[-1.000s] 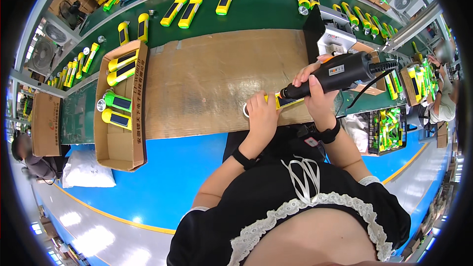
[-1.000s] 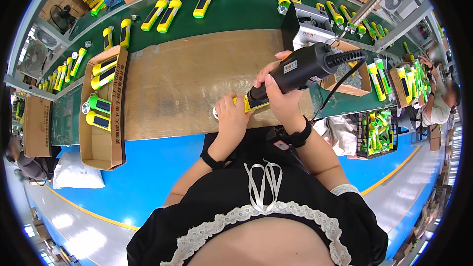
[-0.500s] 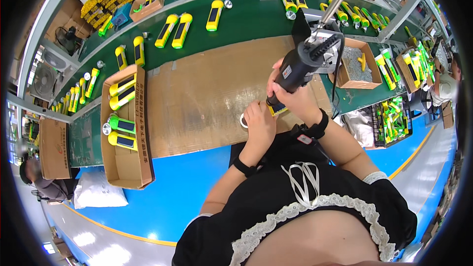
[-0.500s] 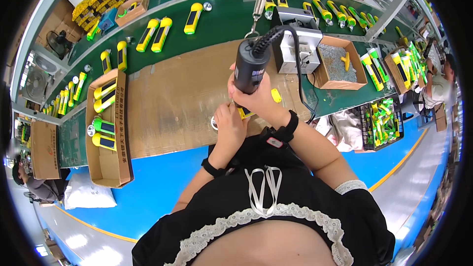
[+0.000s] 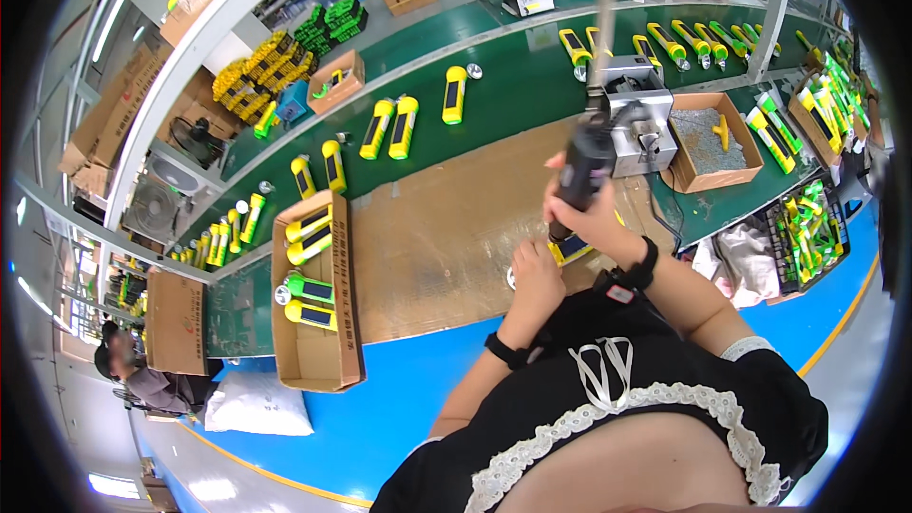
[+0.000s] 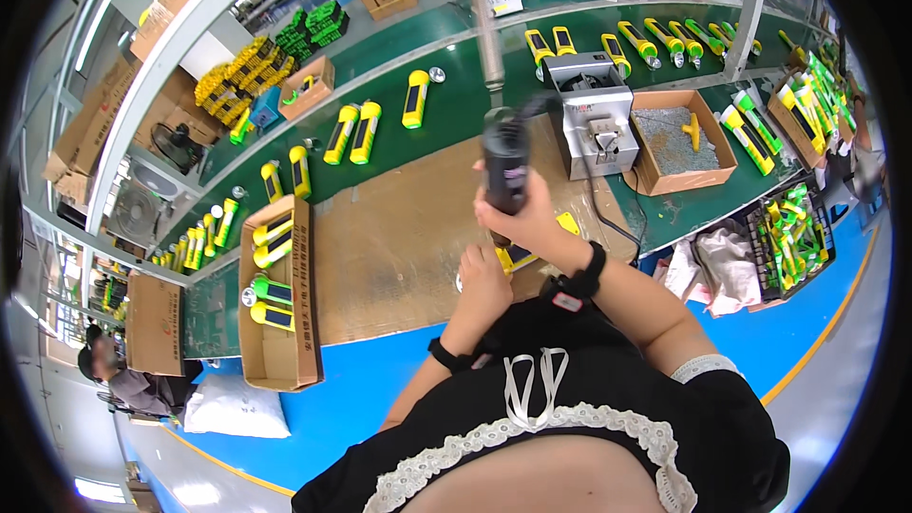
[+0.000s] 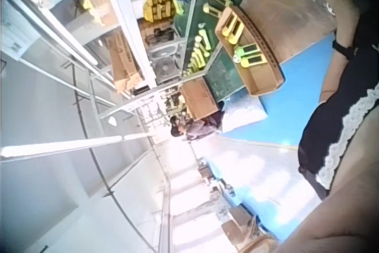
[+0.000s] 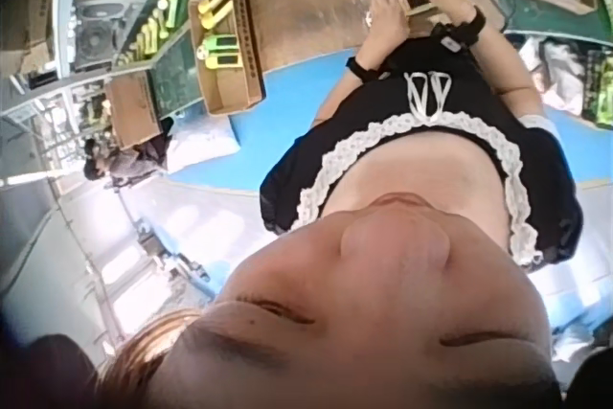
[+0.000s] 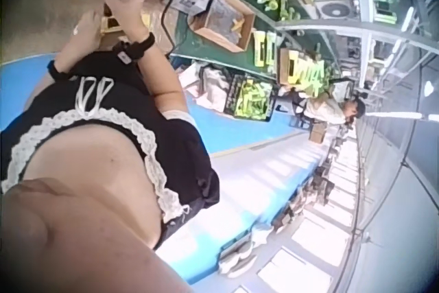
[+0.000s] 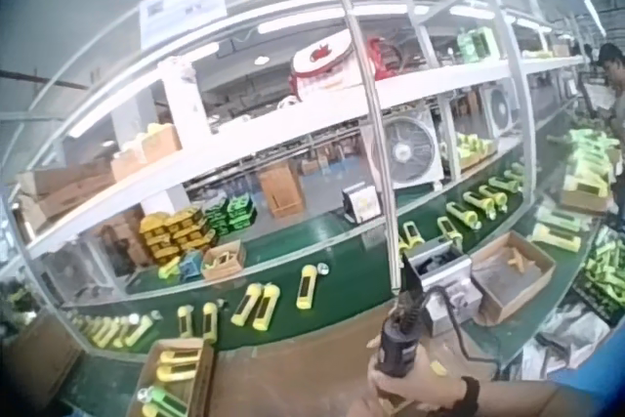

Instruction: Using an electric screwdriver to assemble components of solar-powered flashlights on an assembly line.

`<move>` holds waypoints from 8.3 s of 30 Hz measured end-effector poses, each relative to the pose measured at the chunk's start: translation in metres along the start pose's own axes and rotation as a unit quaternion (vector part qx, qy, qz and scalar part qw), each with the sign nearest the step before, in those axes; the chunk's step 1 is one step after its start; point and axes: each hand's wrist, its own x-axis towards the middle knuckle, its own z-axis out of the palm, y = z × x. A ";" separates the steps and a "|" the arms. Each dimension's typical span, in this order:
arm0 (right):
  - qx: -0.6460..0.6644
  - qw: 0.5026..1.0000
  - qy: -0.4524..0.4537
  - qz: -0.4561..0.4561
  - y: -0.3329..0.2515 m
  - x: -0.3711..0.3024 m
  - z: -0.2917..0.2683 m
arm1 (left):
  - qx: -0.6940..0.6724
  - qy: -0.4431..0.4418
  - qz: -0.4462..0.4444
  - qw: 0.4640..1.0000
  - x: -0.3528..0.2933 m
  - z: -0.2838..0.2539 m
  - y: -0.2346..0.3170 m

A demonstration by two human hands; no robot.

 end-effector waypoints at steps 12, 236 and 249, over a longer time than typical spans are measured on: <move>0.008 0.986 0.119 -0.113 -0.074 -0.071 -0.058 | 0.093 0.079 -0.090 0.988 0.114 0.044 -0.014; -0.093 0.995 0.007 -0.043 -0.014 -0.014 -0.103 | -0.081 -0.021 0.067 0.994 0.014 -0.006 0.002; -0.017 0.995 0.005 -0.096 -0.051 0.006 -0.100 | -0.038 -0.026 0.024 0.999 0.019 -0.004 0.012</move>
